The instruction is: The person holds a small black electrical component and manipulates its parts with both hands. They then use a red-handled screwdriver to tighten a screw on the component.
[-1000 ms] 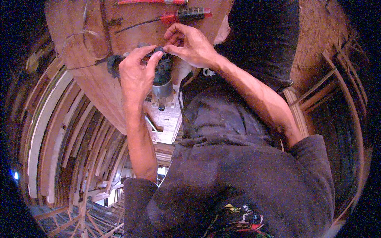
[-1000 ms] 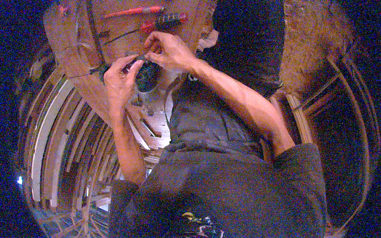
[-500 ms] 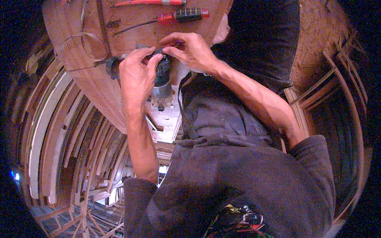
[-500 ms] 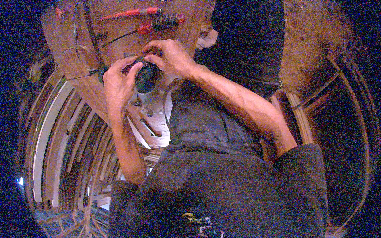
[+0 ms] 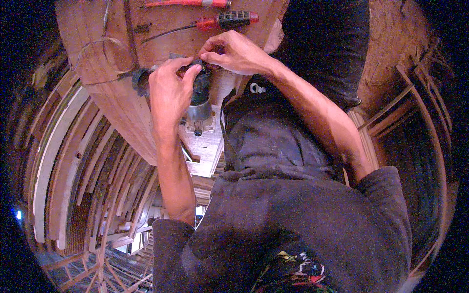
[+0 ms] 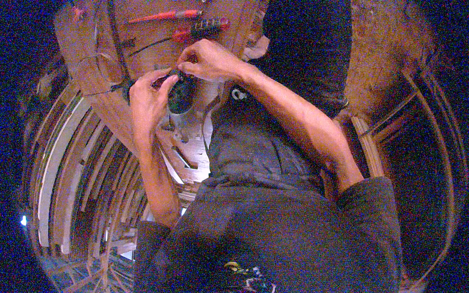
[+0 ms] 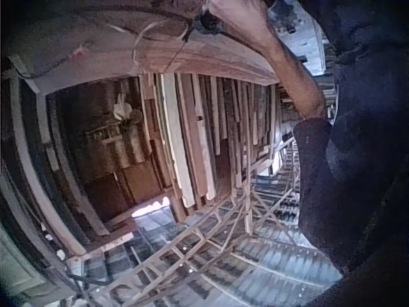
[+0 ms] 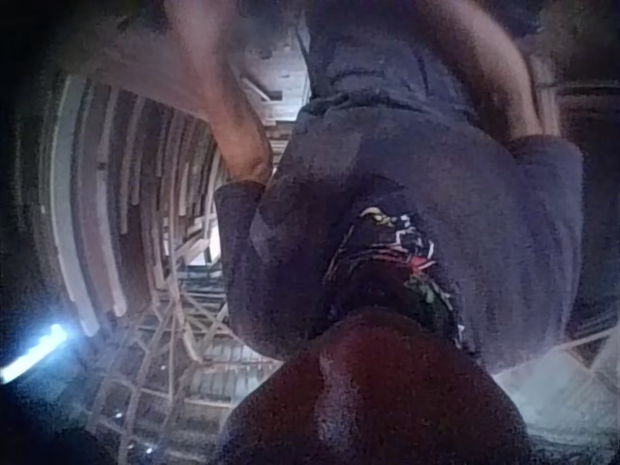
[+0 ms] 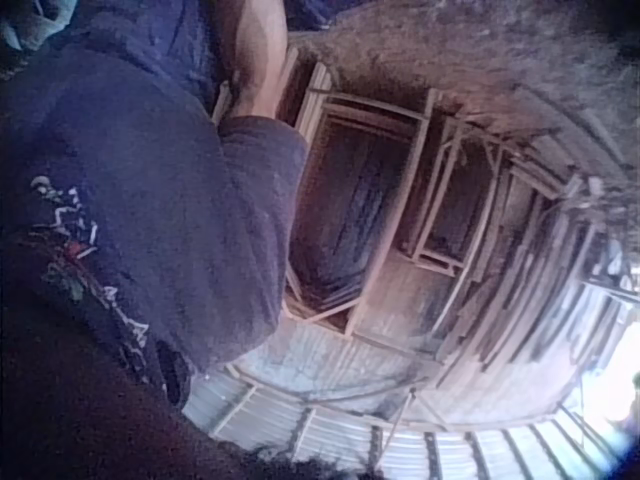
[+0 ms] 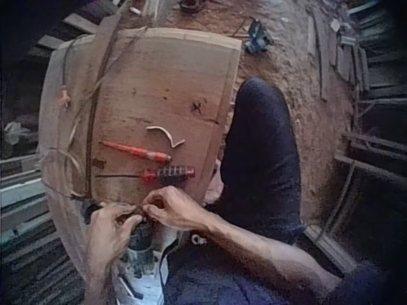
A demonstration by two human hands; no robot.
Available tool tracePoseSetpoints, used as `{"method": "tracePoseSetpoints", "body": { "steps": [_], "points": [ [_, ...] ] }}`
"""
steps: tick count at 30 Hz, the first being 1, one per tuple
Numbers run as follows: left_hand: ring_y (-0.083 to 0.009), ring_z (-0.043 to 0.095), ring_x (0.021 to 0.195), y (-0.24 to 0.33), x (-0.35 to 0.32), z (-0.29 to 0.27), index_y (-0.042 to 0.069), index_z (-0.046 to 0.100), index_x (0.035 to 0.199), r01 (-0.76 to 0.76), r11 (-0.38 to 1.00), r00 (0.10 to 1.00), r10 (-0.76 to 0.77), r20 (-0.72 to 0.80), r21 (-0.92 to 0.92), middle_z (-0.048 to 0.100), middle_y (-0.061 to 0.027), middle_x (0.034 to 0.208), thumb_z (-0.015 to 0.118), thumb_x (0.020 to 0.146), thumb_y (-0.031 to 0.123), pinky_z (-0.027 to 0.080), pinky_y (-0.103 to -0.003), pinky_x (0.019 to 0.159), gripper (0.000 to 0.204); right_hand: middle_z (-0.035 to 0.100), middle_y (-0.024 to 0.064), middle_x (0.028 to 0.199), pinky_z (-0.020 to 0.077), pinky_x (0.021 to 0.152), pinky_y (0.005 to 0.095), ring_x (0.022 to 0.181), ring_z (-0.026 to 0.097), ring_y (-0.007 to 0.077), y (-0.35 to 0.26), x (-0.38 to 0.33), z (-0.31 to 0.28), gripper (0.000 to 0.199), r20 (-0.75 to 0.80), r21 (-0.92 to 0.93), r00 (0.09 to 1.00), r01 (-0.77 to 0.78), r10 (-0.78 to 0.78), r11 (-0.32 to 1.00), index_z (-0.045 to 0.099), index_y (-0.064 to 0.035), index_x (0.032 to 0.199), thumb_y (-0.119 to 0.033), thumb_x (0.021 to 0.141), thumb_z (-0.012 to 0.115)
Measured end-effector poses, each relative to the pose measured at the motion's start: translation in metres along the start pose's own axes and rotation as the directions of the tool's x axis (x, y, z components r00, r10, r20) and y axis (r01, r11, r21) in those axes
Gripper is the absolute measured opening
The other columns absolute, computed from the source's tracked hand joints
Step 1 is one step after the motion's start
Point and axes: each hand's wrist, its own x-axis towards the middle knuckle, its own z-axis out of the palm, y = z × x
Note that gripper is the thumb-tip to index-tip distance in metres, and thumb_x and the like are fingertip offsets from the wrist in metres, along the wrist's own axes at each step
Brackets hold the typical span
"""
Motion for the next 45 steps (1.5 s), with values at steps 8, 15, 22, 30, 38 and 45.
{"method": "tracePoseSetpoints", "body": {
  "steps": [8,15,22,30,38,45],
  "points": [
    [-0.0299,0.073,0.077,-0.007,0.004,0.000,-0.001,0.075,0.105,0.026,0.999,0.998,-0.025,0.049,-0.035,0.074,-0.0204,0.098,0.077,0.085,0.020,0.056,-0.037,0.075,0.029,0.072,0.0170,0.085,0.0538,0.073,0.0407,0.076,0.069,0.0276,-0.002,0.014,-0.009,0.028,0.107,-0.199,0.990,0.111,-0.091,0.974,0.071,0.0025,0.100,-0.023,0.094,0.063],
    [-0.0317,0.073,0.084,-0.007,0.010,-0.003,0.000,0.075,0.106,0.013,1.000,0.995,-0.015,0.101,0.019,0.073,-0.0207,0.097,0.075,0.086,0.020,0.055,-0.038,0.079,0.029,0.071,0.0180,0.082,0.0543,0.071,0.0418,0.075,0.070,0.0295,-0.008,0.011,-0.010,0.027,0.081,-0.218,0.990,0.132,-0.117,0.967,0.069,0.0029,0.103,-0.022,0.098,0.059],
    [-0.0329,0.072,0.085,-0.006,0.010,-0.006,0.000,0.075,0.107,0.014,1.000,0.994,-0.015,0.110,0.011,0.072,-0.0211,0.098,0.075,0.086,0.020,0.055,-0.039,0.081,0.029,0.072,0.0222,0.094,0.0554,0.078,0.0494,0.089,0.071,0.0404,-0.002,0.006,-0.008,0.028,0.056,-0.129,0.995,0.094,-0.087,0.987,0.070,-0.0005,0.108,-0.023,0.096,0.058],
    [-0.0332,0.073,0.087,-0.009,0.012,-0.005,-0.001,0.075,0.107,0.002,1.000,0.992,-0.003,0.125,0.006,0.072,-0.0216,0.100,0.074,0.087,0.021,0.056,-0.039,0.081,0.029,0.072,0.0144,0.079,0.0556,0.068,0.0377,0.072,0.071,0.0255,-0.003,0.010,-0.019,0.024,0.163,-0.249,0.951,0.297,-0.262,0.922,0.069,0.0021,0.101,-0.020,0.099,0.061],
    [-0.0322,0.073,0.085,-0.005,0.013,-0.007,-0.002,0.075,0.106,0.016,1.000,0.992,-0.015,0.128,-0.009,0.073,-0.0218,0.098,0.074,0.087,0.020,0.056,-0.038,0.080,0.029,0.071,0.0151,0.079,0.0540,0.069,0.0403,0.075,0.071,0.0296,-0.012,0.020,-0.030,0.021,0.270,-0.299,0.933,0.316,-0.238,0.900,0.068,0.0008,0.098,-0.019,0.097,0.062],
    [-0.0317,0.073,0.083,-0.012,0.015,-0.003,-0.002,0.075,0.106,0.008,1.000,0.994,-0.005,0.108,-0.022,0.073,-0.0216,0.098,0.075,0.086,0.022,0.056,-0.038,0.079,0.031,0.070,0.0224,0.091,0.0530,0.076,0.0467,0.085,0.067,0.0412,0.000,0.029,-0.026,0.020,0.322,-0.411,0.919,0.351,-0.227,0.842,0.064,0.0013,0.105,-0.017,0.098,0.059]
  ]
}}
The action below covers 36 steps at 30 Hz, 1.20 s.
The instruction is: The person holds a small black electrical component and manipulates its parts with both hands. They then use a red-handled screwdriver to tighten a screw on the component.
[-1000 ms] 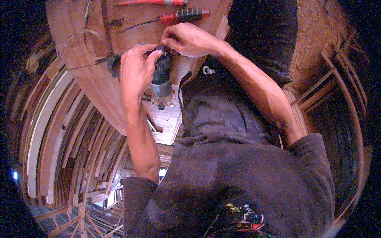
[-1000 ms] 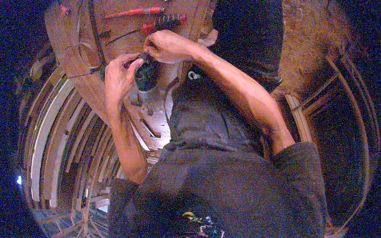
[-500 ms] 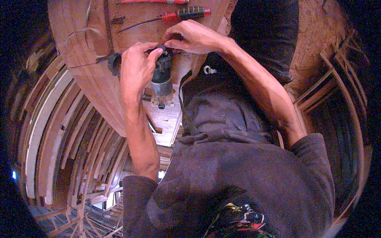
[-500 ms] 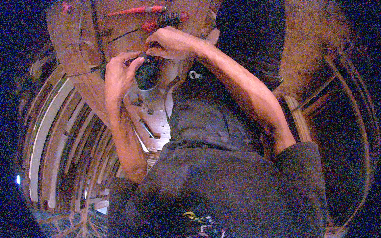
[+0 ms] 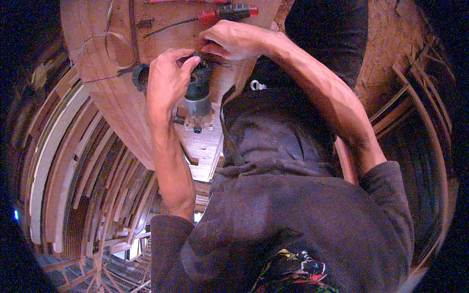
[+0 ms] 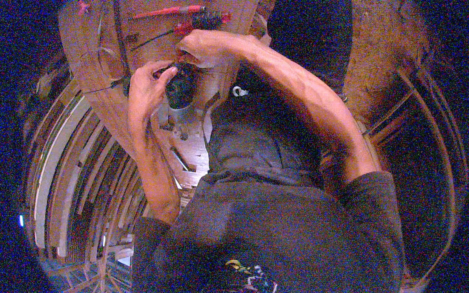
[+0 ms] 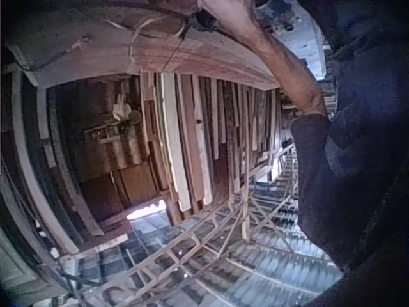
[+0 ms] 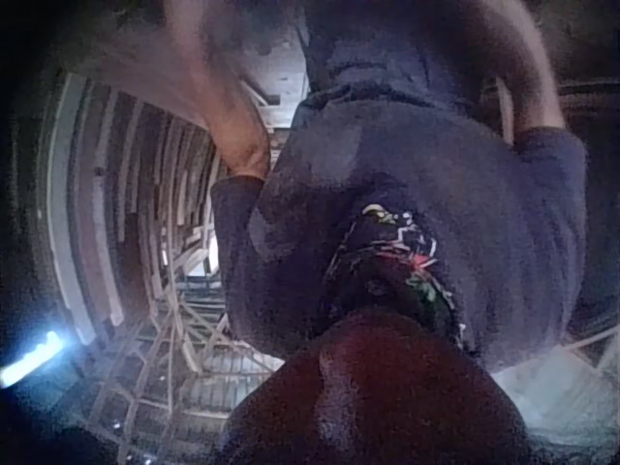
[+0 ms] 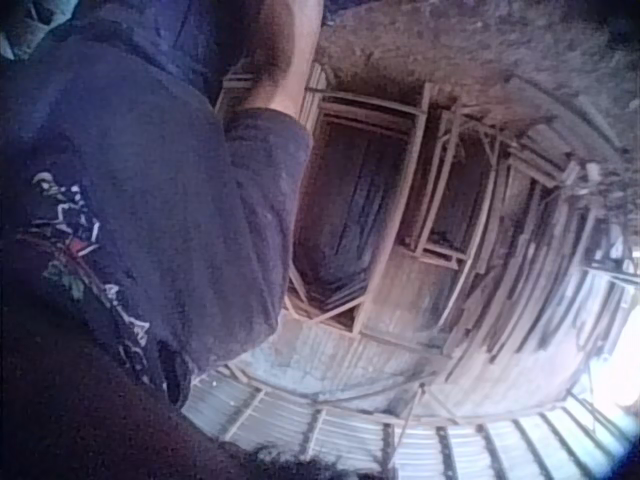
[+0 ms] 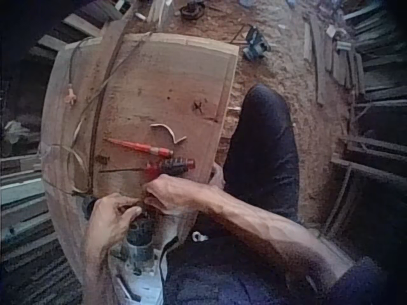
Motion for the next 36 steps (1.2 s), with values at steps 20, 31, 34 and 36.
{"method": "tracePoseSetpoints", "body": {
  "steps": [20,31,34,36],
  "points": [
    [-0.0291,0.063,0.104,-0.024,-0.003,0.019,0.012,0.078,0.107,-0.203,0.979,0.964,0.197,-0.181,-0.016,0.074,-0.0111,0.104,0.073,0.088,0.029,0.043,-0.043,0.096,0.026,0.056,0.0215,0.065,0.0436,0.056,0.0520,0.063,0.060,0.0436,-0.002,-0.010,0.018,0.018,-0.135,-0.070,0.989,0.044,-0.053,0.997,0.042,0.0010,0.100,-0.013,0.099,0.054],
    [-0.0302,0.064,0.101,-0.028,-0.010,0.029,0.012,0.077,0.109,-0.235,0.972,0.952,0.228,-0.205,-0.010,0.074,-0.0114,0.104,0.071,0.089,0.025,0.043,-0.043,0.095,0.025,0.069,0.0241,0.090,0.0528,0.073,0.0505,0.084,0.067,0.0440,-0.007,-0.020,0.035,0.024,-0.284,0.072,0.944,-0.151,0.165,0.986,0.054,0.0022,0.111,-0.019,0.101,0.055],
    [-0.0302,0.064,0.099,-0.028,-0.010,0.029,0.012,0.077,0.109,-0.249,0.969,0.949,0.242,-0.203,-0.006,0.074,-0.0112,0.104,0.071,0.089,0.025,0.043,-0.043,0.094,0.024,0.070,0.0233,0.098,0.0527,0.083,0.0485,0.094,0.067,0.0422,-0.009,-0.019,0.019,0.027,-0.251,0.094,0.960,-0.107,0.128,0.990,0.064,0.0012,0.108,-0.024,0.101,0.057],
    [-0.0303,0.064,0.098,-0.032,-0.009,0.030,0.011,0.077,0.109,-0.267,0.964,0.943,0.260,-0.208,-0.003,0.074,-0.0112,0.104,0.071,0.089,0.025,0.044,-0.043,0.093,0.025,0.070,0.0227,0.097,0.0531,0.081,0.0479,0.092,0.067,0.0419,-0.006,-0.019,0.014,0.027,-0.209,0.107,0.974,-0.068,0.089,0.992,0.065,0.0006,0.106,-0.024,0.100,0.058]
  ]
}}
